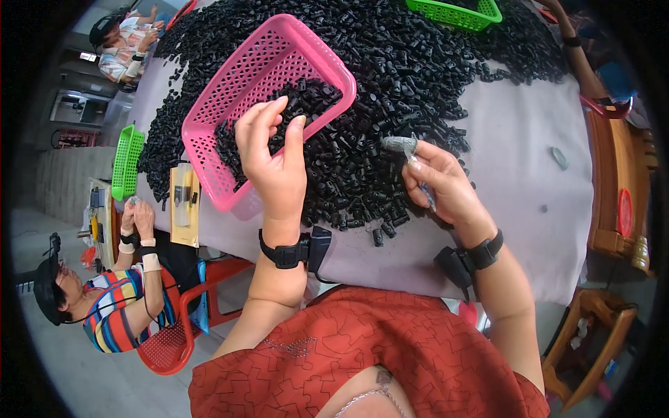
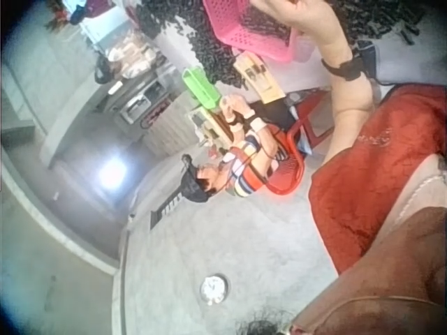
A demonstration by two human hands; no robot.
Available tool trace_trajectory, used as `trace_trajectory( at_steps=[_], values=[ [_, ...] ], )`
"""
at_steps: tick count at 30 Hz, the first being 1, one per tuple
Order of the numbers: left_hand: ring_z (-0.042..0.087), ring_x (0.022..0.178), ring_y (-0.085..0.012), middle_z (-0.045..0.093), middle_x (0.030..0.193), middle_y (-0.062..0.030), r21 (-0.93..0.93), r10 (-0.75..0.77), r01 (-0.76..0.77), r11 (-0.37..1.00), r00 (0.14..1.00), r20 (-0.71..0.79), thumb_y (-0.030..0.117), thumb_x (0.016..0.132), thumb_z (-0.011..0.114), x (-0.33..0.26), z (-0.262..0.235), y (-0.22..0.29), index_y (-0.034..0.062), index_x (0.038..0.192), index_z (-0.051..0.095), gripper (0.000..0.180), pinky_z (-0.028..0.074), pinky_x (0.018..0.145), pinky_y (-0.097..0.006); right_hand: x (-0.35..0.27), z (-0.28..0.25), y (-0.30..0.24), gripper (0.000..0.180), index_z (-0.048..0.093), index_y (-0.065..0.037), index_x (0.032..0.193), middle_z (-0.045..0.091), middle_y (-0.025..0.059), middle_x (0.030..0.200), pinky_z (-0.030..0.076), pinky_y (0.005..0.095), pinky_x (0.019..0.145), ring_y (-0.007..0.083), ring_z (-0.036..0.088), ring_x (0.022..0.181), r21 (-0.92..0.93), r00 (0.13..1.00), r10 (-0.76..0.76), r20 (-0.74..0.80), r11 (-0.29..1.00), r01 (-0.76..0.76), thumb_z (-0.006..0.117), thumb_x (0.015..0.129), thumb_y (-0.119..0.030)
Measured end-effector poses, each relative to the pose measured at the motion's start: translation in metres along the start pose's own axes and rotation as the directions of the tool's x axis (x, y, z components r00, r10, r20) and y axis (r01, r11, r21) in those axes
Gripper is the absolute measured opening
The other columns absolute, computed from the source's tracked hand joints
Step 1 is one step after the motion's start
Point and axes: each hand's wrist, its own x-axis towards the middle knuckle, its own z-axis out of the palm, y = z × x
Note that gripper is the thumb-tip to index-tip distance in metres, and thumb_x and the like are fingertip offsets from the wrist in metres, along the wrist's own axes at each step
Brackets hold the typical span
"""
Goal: Inspecting and sorting small black plastic or rubber components at a production table.
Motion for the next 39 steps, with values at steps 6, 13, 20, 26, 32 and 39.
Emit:
trace_trajectory(
  at_steps=[6,13,20,26,32,39],
  values=[
    [0.056,0.069,-0.0107,0.061,0.089,-0.0051,-0.179,-0.023,0.103,0.979,0.916,0.401,-0.002,0.080,0.070,-0.015,0.014,0.025,0.0029,0.096,0.068,0.017,0.045,0.058,-0.023,0.000,0.000,-0.001,0.028,0.056,0.001,0.118,0.055,0.0007,0.074,0.036,0.0167,0.045,0.0038,0.046,0.054,-0.006,1.000,0.014,0.003,1.000,-0.014,0.057,0.095,-0.015],
    [0.064,0.081,-0.0301,0.060,0.093,-0.0116,-0.119,0.017,0.092,0.989,0.717,0.697,-0.001,0.079,0.064,-0.029,0.036,0.007,0.0025,0.103,0.063,0.023,0.050,0.068,-0.036,-0.002,-0.003,0.000,0.032,0.053,0.001,0.122,0.054,0.0019,0.074,0.035,0.0181,0.045,0.0062,0.045,0.052,0.008,1.000,0.010,-0.016,1.000,-0.010,0.058,0.095,-0.015],
    [0.059,0.068,-0.0237,0.059,0.091,-0.0083,0.016,-0.083,0.104,0.994,0.682,0.727,0.000,0.076,0.068,-0.025,0.033,0.018,0.0044,0.100,0.063,0.025,0.047,0.062,-0.033,0.000,-0.005,0.002,0.023,0.059,-0.001,0.112,0.056,-0.0003,0.073,0.038,0.0167,0.046,0.0044,0.051,0.055,0.028,0.999,0.018,0.028,0.999,-0.018,0.060,0.093,-0.013],
    [0.058,0.066,-0.0232,0.058,0.088,-0.0073,-0.030,-0.031,0.067,0.997,0.755,0.655,0.002,0.078,0.070,-0.028,0.037,0.018,0.0045,0.094,0.063,0.018,0.046,0.061,-0.032,0.000,-0.003,0.006,0.025,0.057,-0.002,0.115,0.055,-0.0029,0.074,0.037,0.0172,0.047,0.0033,0.049,0.055,0.016,0.999,-0.024,0.039,1.000,0.023,0.062,0.092,-0.012],
    [0.059,0.066,-0.0147,0.059,0.085,-0.0045,-0.207,-0.085,0.239,0.949,0.823,0.562,0.007,0.087,0.065,-0.033,0.035,0.004,0.0013,0.092,0.061,0.009,0.047,0.060,-0.028,-0.005,0.008,0.002,0.022,0.058,-0.002,0.113,0.053,-0.0044,0.074,0.035,0.0168,0.047,0.0027,0.046,0.055,-0.172,1.000,0.005,0.012,0.985,-0.003,0.060,0.093,-0.013],
    [0.057,0.063,-0.0087,0.063,0.086,-0.0034,-0.448,-0.336,0.858,0.249,0.511,0.791,0.009,0.094,0.058,-0.038,0.034,-0.006,0.0024,0.108,0.060,0.015,0.047,0.058,-0.021,-0.017,0.020,-0.012,0.027,0.060,0.002,0.114,0.059,-0.0026,0.088,0.044,0.0224,0.073,0.0055,0.051,0.082,-0.578,0.992,-0.129,-0.014,0.811,0.097,0.059,0.091,-0.011]
  ],
)
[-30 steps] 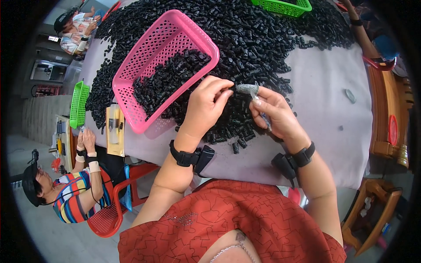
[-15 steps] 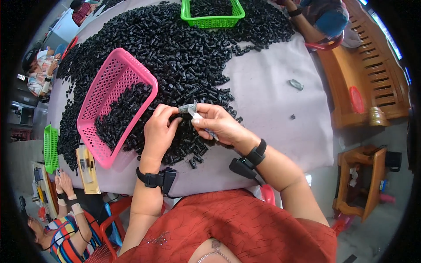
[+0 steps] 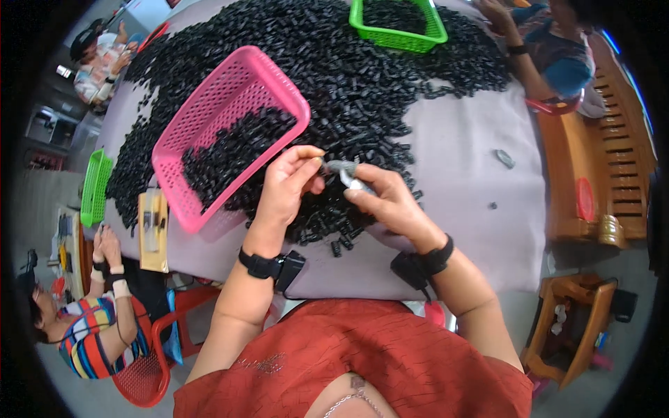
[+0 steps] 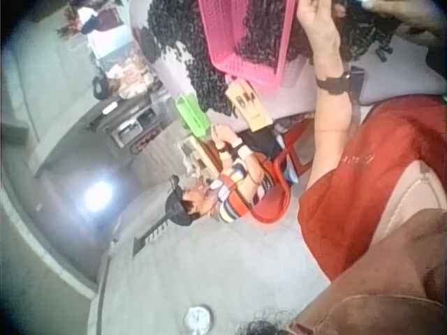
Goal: Inspecting and sorting small black plastic or rubber components at a production table.
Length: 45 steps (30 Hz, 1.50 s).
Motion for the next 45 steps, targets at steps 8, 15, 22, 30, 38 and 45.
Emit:
trace_trajectory(
  at_steps=[8,15,22,30,38,45],
  values=[
    [0.064,0.073,-0.0112,0.065,0.094,-0.0067,-0.225,-0.118,0.139,0.964,0.987,0.106,0.010,0.093,0.061,-0.002,0.003,0.002,0.0020,0.112,0.060,0.021,0.055,0.064,-0.022,0.006,-0.005,0.005,0.031,0.056,-0.001,0.123,0.045,-0.0085,0.072,0.031,0.0183,0.049,0.0005,0.038,0.058,0.258,0.998,0.067,0.007,0.964,-0.066,0.057,0.096,-0.016],
    [0.067,0.072,-0.0129,0.066,0.090,-0.0067,-0.363,-0.149,0.214,0.907,0.968,0.200,0.008,0.091,0.063,-0.003,0.004,-0.001,0.0012,0.120,0.053,0.031,0.057,0.063,-0.024,0.007,-0.002,0.007,0.046,0.048,-0.001,0.134,0.048,-0.0063,0.073,0.034,0.0185,0.052,0.0020,0.041,0.060,0.295,0.994,0.057,0.091,0.952,-0.082,0.062,0.092,-0.014],
    [0.065,0.071,-0.0111,0.065,0.093,-0.0059,-0.380,-0.199,0.279,0.882,0.951,0.236,0.008,0.092,0.063,-0.006,0.011,-0.003,0.0025,0.121,0.052,0.032,0.056,0.062,-0.023,0.007,0.000,0.011,0.045,0.048,0.000,0.133,0.056,-0.0038,0.080,0.034,0.0177,0.052,0.0015,0.043,0.061,0.353,0.989,0.074,0.125,0.929,-0.114,0.062,0.092,-0.015],
    [0.062,0.070,-0.0083,0.063,0.095,-0.0037,-0.352,-0.196,0.290,0.890,0.940,0.280,0.011,0.094,0.059,-0.006,0.010,-0.007,0.0034,0.125,0.051,0.032,0.054,0.061,-0.021,0.007,-0.002,0.009,0.045,0.048,0.001,0.132,0.062,-0.0007,0.088,0.035,0.0171,0.052,0.0014,0.044,0.062,0.411,0.984,0.062,0.166,0.903,-0.126,0.062,0.092,-0.014],
    [0.063,0.070,-0.0081,0.064,0.095,-0.0036,-0.393,-0.212,0.315,0.864,0.935,0.284,0.011,0.094,0.059,-0.006,0.010,-0.007,0.0033,0.124,0.051,0.031,0.055,0.062,-0.021,0.007,-0.003,0.010,0.048,0.048,0.001,0.132,0.060,-0.0020,0.085,0.035,0.0173,0.052,0.0017,0.045,0.064,0.370,0.985,0.061,0.162,0.921,-0.118,0.065,0.091,-0.017],
    [0.063,0.070,-0.0087,0.064,0.096,-0.0041,-0.390,-0.205,0.317,0.865,0.931,0.302,0.011,0.094,0.060,-0.005,0.008,-0.010,0.0032,0.124,0.052,0.032,0.055,0.062,-0.021,0.007,-0.003,0.010,0.048,0.048,0.002,0.132,0.059,-0.0024,0.082,0.033,0.0173,0.051,0.0015,0.043,0.061,0.363,0.983,0.075,0.166,0.923,-0.131,0.064,0.091,-0.017]
  ],
)
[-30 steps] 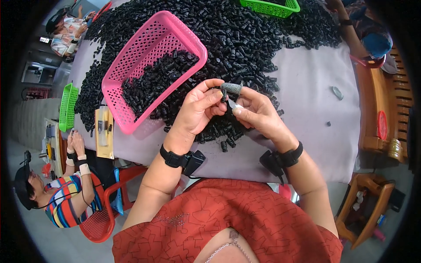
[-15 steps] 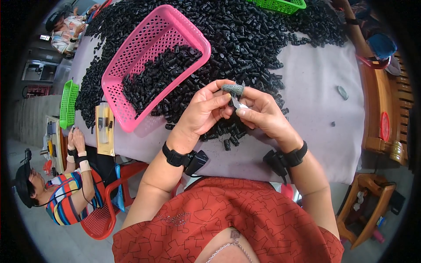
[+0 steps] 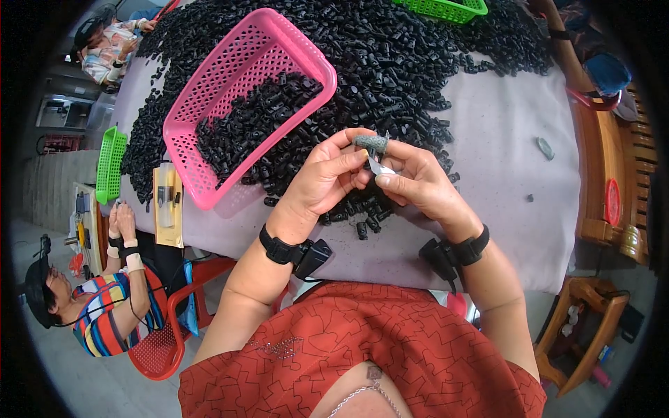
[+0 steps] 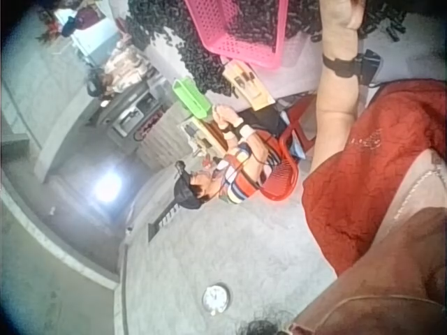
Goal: Inspecting and sorting small black plastic or rubber components at a production table.
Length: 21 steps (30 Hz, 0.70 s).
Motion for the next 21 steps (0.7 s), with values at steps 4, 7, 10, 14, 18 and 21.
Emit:
trace_trajectory(
  at_steps=[4,7,10,14,18,21],
  values=[
    [0.063,0.070,-0.0094,0.064,0.098,-0.0050,-0.017,0.024,-0.024,1.000,0.999,0.024,0.009,0.093,0.060,0.0004,-0.0011,-0.0009,0.0028,0.124,0.052,0.033,0.055,0.062,-0.021,-0.0007,0.0011,-0.0026,0.046,0.050,0.003,0.132,0.058,-0.0034,0.078,0.032,0.0174,0.050,0.0014,0.041,0.058,0.003,1.000,0.008,-0.009,1.000,-0.008,0.063,0.091,-0.014],
    [0.063,0.071,-0.0097,0.064,0.099,-0.0058,-0.025,0.018,-0.018,1.000,1.000,0.024,0.008,0.093,0.060,0.0013,-0.0024,-0.0013,0.0025,0.124,0.051,0.033,0.055,0.062,-0.021,-0.0008,0.0018,-0.0041,0.042,0.053,0.003,0.129,0.057,-0.0043,0.075,0.032,0.0177,0.049,0.0013,0.041,0.057,-0.028,1.000,0.006,-0.026,1.000,-0.007,0.063,0.091,-0.013],
    [0.063,0.070,-0.0104,0.064,0.098,-0.0058,-0.044,0.005,-0.005,0.999,1.000,0.015,0.006,0.092,0.061,0.0016,-0.0014,-0.0001,0.0027,0.123,0.053,0.032,0.055,0.062,-0.022,-0.0001,-0.0001,-0.0038,0.038,0.056,0.002,0.124,0.055,-0.0054,0.072,0.032,0.0180,0.049,0.0012,0.040,0.056,-0.073,0.999,0.004,-0.032,0.997,-0.006,0.063,0.091,-0.014],
    [0.063,0.070,-0.0115,0.064,0.096,-0.0056,-0.056,0.009,-0.010,0.998,1.000,-0.012,0.004,0.092,0.061,0.0024,-0.0016,-0.0008,0.0025,0.122,0.054,0.031,0.055,0.062,-0.023,0.0005,0.0007,-0.0028,0.030,0.059,0.002,0.117,0.052,-0.0062,0.069,0.032,0.0182,0.048,0.0012,0.040,0.055,-0.061,0.999,0.000,-0.045,0.998,-0.003,0.062,0.092,-0.015],
    [0.063,0.070,-0.0119,0.064,0.096,-0.0059,-0.040,0.015,-0.013,0.999,0.999,0.045,0.004,0.092,0.061,0.0028,-0.0003,-0.0020,0.0021,0.122,0.054,0.031,0.055,0.063,-0.023,0.0026,-0.0073,0.0021,0.028,0.061,0.002,0.115,0.052,-0.0061,0.068,0.032,0.0174,0.048,0.0009,0.040,0.055,-0.034,0.997,0.027,-0.074,0.999,-0.030,0.061,0.093,-0.015],
    [0.063,0.070,-0.0123,0.064,0.096,-0.0060,-0.048,0.007,-0.005,0.999,0.999,0.050,0.004,0.091,0.061,0.0027,-0.0011,-0.0017,0.0019,0.122,0.054,0.031,0.055,0.063,-0.023,0.0023,-0.0064,0.0019,0.031,0.059,0.002,0.120,0.052,-0.0060,0.070,0.031,0.0163,0.047,0.0007,0.040,0.055,-0.033,0.998,0.019,-0.064,0.999,-0.021,0.060,0.094,-0.015]
  ],
)
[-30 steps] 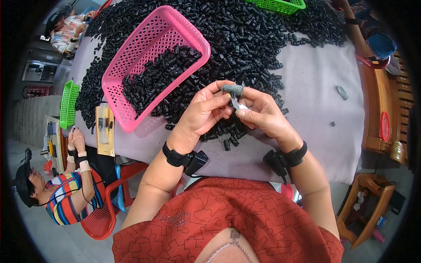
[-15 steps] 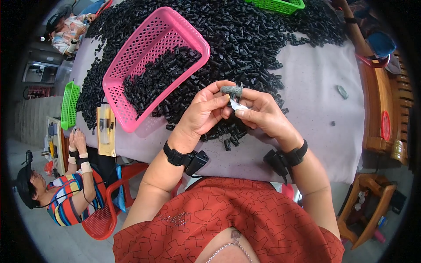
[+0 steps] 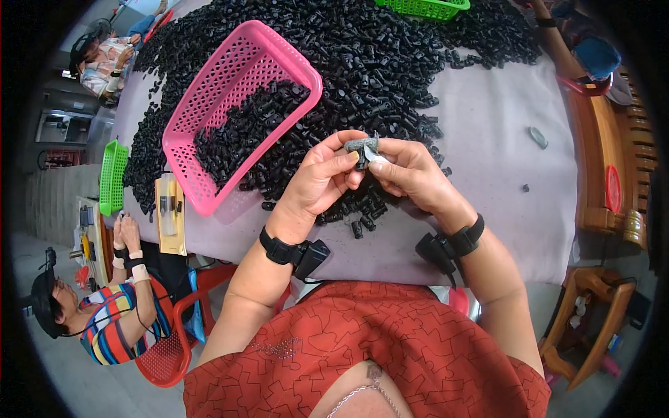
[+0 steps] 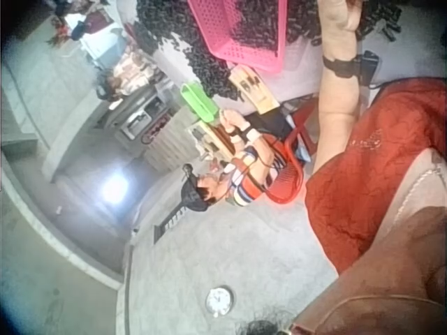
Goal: Inspecting and sorting small black plastic or rubber components at a production table.
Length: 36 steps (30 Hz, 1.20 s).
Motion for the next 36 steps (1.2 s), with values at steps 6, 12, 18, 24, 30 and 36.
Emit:
trace_trajectory(
  at_steps=[6,12,18,24,30,36],
  values=[
    [0.062,0.070,-0.0105,0.064,0.096,-0.0052,-0.003,-0.001,0.001,1.000,0.998,-0.068,0.005,0.092,0.060,0.000,0.002,0.002,0.0022,0.123,0.053,0.032,0.055,0.063,-0.022,-0.003,0.006,-0.003,0.045,0.047,0.000,0.134,0.055,-0.0047,0.077,0.031,0.0173,0.048,0.0012,0.039,0.057,0.084,0.994,-0.023,0.106,0.996,0.015,0.061,0.094,-0.016],
    [0.062,0.070,-0.0091,0.064,0.097,-0.0045,0.021,0.006,-0.005,1.000,0.998,-0.057,0.006,0.093,0.060,0.000,0.001,0.002,0.0027,0.123,0.053,0.031,0.055,0.063,-0.021,-0.003,0.004,-0.004,0.049,0.047,0.000,0.134,0.052,-0.0056,0.075,0.031,0.0184,0.049,0.0015,0.039,0.059,0.039,0.993,0.007,0.120,0.999,-0.011,0.064,0.092,-0.019],
    [0.063,0.071,-0.0094,0.064,0.097,-0.0043,0.017,0.005,-0.005,1.000,0.999,-0.045,0.005,0.093,0.060,0.002,-0.002,0.001,0.0032,0.123,0.054,0.031,0.055,0.063,-0.021,-0.002,0.005,-0.006,0.045,0.049,0.000,0.132,0.056,-0.0044,0.078,0.032,0.0178,0.049,0.0015,0.041,0.059,0.040,0.996,0.001,0.089,0.999,-0.004,0.063,0.092,-0.016],
    [0.062,0.071,-0.0088,0.064,0.098,-0.0049,0.017,-0.006,0.007,1.000,0.999,-0.042,0.007,0.092,0.061,0.000,0.001,0.002,0.0022,0.127,0.051,0.037,0.055,0.064,-0.020,0.000,0.003,-0.004,0.039,0.053,0.001,0.127,0.061,-0.0019,0.083,0.034,0.0173,0.049,0.0016,0.042,0.058,0.039,0.996,-0.012,0.093,0.999,0.008,0.062,0.092,-0.013],
    [0.064,0.070,-0.0107,0.063,0.098,-0.0063,0.017,-0.013,0.012,1.000,0.999,0.036,0.006,0.091,0.062,-0.001,0.001,-0.001,0.0017,0.125,0.051,0.037,0.055,0.063,-0.020,0.000,0.001,-0.002,0.027,0.058,0.002,0.117,0.059,-0.0024,0.079,0.035,0.0165,0.049,0.0018,0.044,0.058,0.020,1.000,0.020,0.015,1.000,-0.020,0.060,0.093,-0.010],
    [0.060,0.068,-0.0094,0.062,0.095,-0.0043,0.175,0.087,-0.078,0.982,0.995,-0.043,0.004,0.091,0.062,-0.008,0.022,0.007,0.0020,0.125,0.053,0.035,0.053,0.063,-0.021,0.002,-0.001,0.004,0.032,0.057,0.001,0.122,0.054,-0.0036,0.074,0.032,0.0167,0.046,0.0024,0.043,0.057,0.189,0.999,-0.012,-0.039,0.982,0.019,0.060,0.094,-0.015]
  ],
)
